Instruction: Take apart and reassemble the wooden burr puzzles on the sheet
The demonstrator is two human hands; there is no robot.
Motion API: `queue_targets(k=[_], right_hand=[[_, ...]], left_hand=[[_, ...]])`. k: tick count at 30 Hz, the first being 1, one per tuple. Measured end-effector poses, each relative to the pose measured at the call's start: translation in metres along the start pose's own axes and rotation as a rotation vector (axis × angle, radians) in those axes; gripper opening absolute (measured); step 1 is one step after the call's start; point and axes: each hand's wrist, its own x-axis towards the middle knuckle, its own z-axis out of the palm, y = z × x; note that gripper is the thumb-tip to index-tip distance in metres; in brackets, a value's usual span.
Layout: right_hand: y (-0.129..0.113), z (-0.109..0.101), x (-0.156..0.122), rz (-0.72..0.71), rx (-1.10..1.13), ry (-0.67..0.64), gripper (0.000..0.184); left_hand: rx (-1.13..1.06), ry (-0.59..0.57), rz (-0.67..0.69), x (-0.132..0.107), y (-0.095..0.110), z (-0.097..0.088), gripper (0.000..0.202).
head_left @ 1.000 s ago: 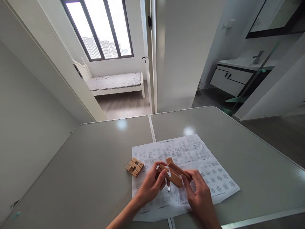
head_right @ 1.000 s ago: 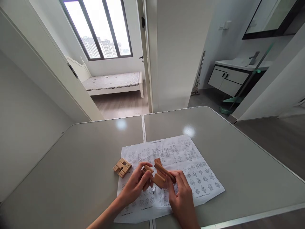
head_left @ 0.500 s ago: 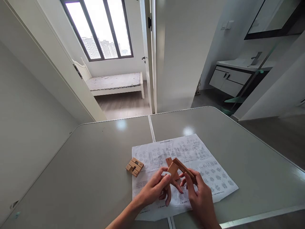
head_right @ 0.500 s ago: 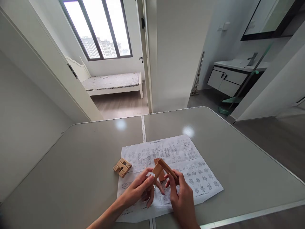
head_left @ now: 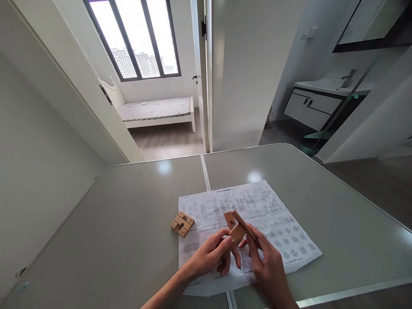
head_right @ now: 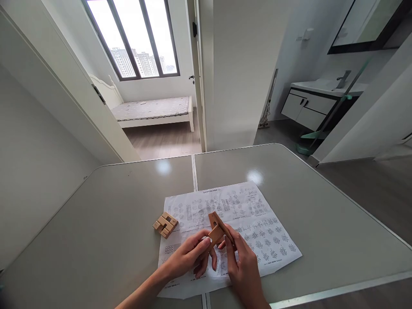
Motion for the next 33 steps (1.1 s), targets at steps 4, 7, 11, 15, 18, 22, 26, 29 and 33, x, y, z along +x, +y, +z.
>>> queue_targets(k=[4, 7, 11, 15, 18, 22, 26, 29, 33], right_hand=[[0.0027, 0.0004, -0.0014, -0.002, 0.003, -0.008, 0.034], [0.0032, 0.0006, -0.0007, -0.017, -0.001, -0.012, 0.034], [0.0004, -0.0005, 0.0013, -0.024, -0.002, -0.014, 0.035], [-0.0018, -0.0017, 0.0017, -0.041, 0.009, -0.009, 0.034], [-0.0015, -0.0019, 0.0015, -0.055, 0.011, -0.010, 0.032], [-0.0002, -0.0017, 0.0014, -0.059, 0.015, -0.013, 0.031], [0.0001, -0.0020, 0.0014, -0.067, 0.007, -0.013, 0.032], [-0.0005, -0.0024, 0.0013, -0.077, 0.009, -0.012, 0.033], [-0.0009, -0.0027, 0.0013, -0.076, 0.017, -0.016, 0.034]], left_hand=[[-0.011, 0.002, 0.005, 0.0007, -0.0020, -0.0001, 0.047], [-0.021, 0.003, 0.010, 0.0007, -0.0024, -0.0006, 0.046], [-0.012, 0.012, 0.014, -0.0001, -0.0010, -0.0012, 0.044], [-0.006, 0.018, 0.008, -0.0004, 0.0000, -0.0017, 0.047], [-0.008, 0.013, 0.000, -0.0002, 0.0002, -0.0020, 0.047], [-0.001, 0.015, -0.008, -0.0002, 0.0014, -0.0021, 0.046], [0.005, 0.023, -0.010, -0.0003, 0.0022, -0.0020, 0.047], [0.000, 0.020, -0.009, -0.0002, 0.0016, -0.0026, 0.047], [-0.011, 0.018, -0.011, -0.0002, 0.0011, -0.0029, 0.047]])
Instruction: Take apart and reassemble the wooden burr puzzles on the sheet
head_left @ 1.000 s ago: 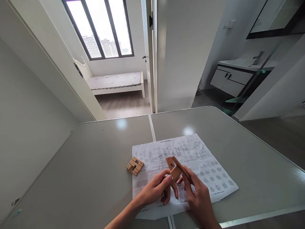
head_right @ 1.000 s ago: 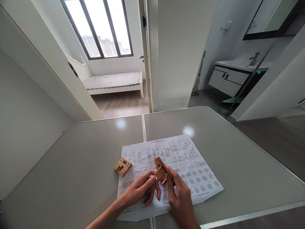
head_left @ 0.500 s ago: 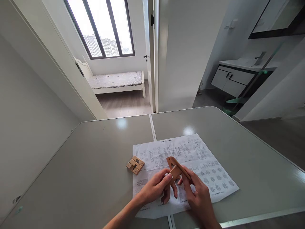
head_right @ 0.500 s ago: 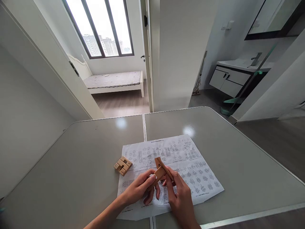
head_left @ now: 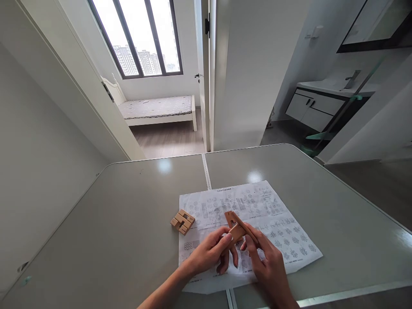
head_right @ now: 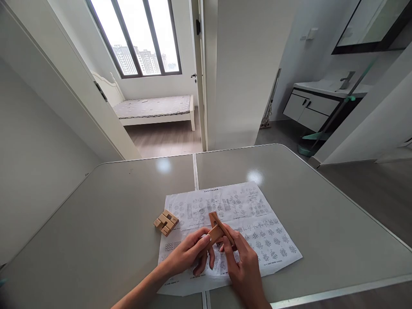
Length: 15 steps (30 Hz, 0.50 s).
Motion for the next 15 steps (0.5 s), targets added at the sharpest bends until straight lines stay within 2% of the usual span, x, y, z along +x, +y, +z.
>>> queue_targets(k=[8, 15], right_hand=[[0.0013, 0.0009, -0.0009, -0.036, -0.032, -0.020, 0.036], [0.0017, -0.0003, -0.0016, -0.013, -0.035, -0.014, 0.039]], left_hand=[[-0.009, 0.016, -0.011, 0.0006, 0.0009, 0.0012, 0.049], [0.017, 0.009, -0.003, 0.0000, 0.0008, 0.0002, 0.049]])
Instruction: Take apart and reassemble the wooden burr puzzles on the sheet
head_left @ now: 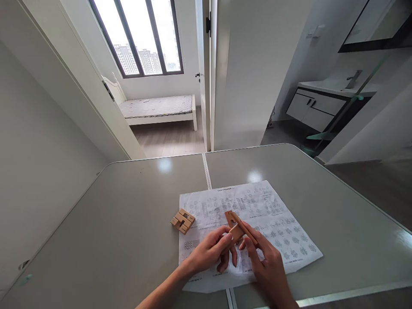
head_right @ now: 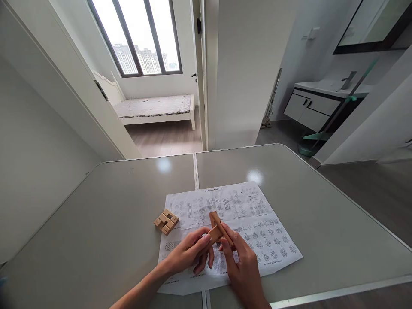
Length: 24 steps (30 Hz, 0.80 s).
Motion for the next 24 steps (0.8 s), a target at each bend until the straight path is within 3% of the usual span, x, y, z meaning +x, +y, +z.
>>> queue_targets(k=[7, 17, 24], right_hand=[[0.0015, 0.0001, -0.0020, 0.050, 0.027, -0.029, 0.040], [-0.0020, 0.0010, -0.0021, 0.011, -0.018, -0.048, 0.047], [-0.0033, -0.0007, -0.0017, -0.048, 0.008, -0.070, 0.041]], left_hand=[[0.008, 0.004, 0.007, -0.0003, 0.0026, 0.0019, 0.048], [-0.010, 0.001, 0.014, 0.0003, 0.0010, 0.0015, 0.048], [0.002, 0.007, 0.014, -0.0011, 0.0042, 0.0014, 0.047]])
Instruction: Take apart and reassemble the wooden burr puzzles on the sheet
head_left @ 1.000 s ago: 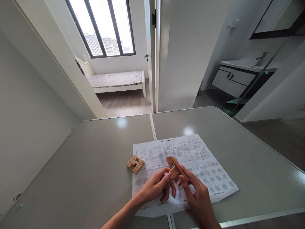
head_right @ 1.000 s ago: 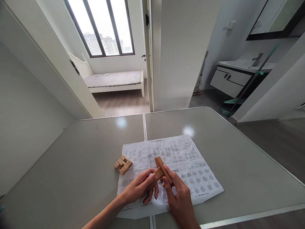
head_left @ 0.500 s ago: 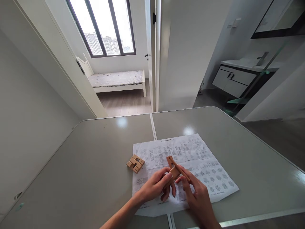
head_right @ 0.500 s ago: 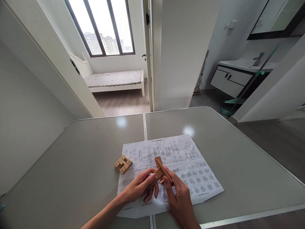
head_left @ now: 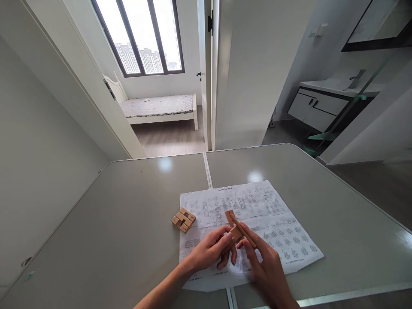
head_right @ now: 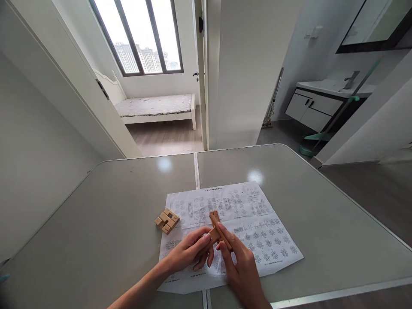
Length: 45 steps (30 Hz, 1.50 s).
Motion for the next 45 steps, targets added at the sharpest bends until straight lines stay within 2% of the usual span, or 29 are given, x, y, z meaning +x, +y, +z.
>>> queue_targets(k=[8, 16, 33, 45], right_hand=[[-0.0014, 0.0000, -0.0004, -0.010, 0.012, 0.001, 0.041], [-0.0001, -0.0027, -0.0008, 0.075, -0.057, 0.161, 0.042], [0.0073, -0.0034, -0.0013, 0.020, -0.037, 0.046, 0.042], [0.0065, -0.0046, 0.0038, -0.040, -0.062, 0.044, 0.044]], left_hand=[[-0.007, 0.003, 0.015, -0.0003, 0.0026, 0.0007, 0.047], [0.024, 0.003, -0.007, 0.0007, -0.0025, -0.0003, 0.050], [0.049, 0.041, 0.009, -0.0030, 0.0031, 0.0007, 0.050], [0.083, 0.080, 0.025, -0.0031, 0.0018, 0.0025, 0.047]])
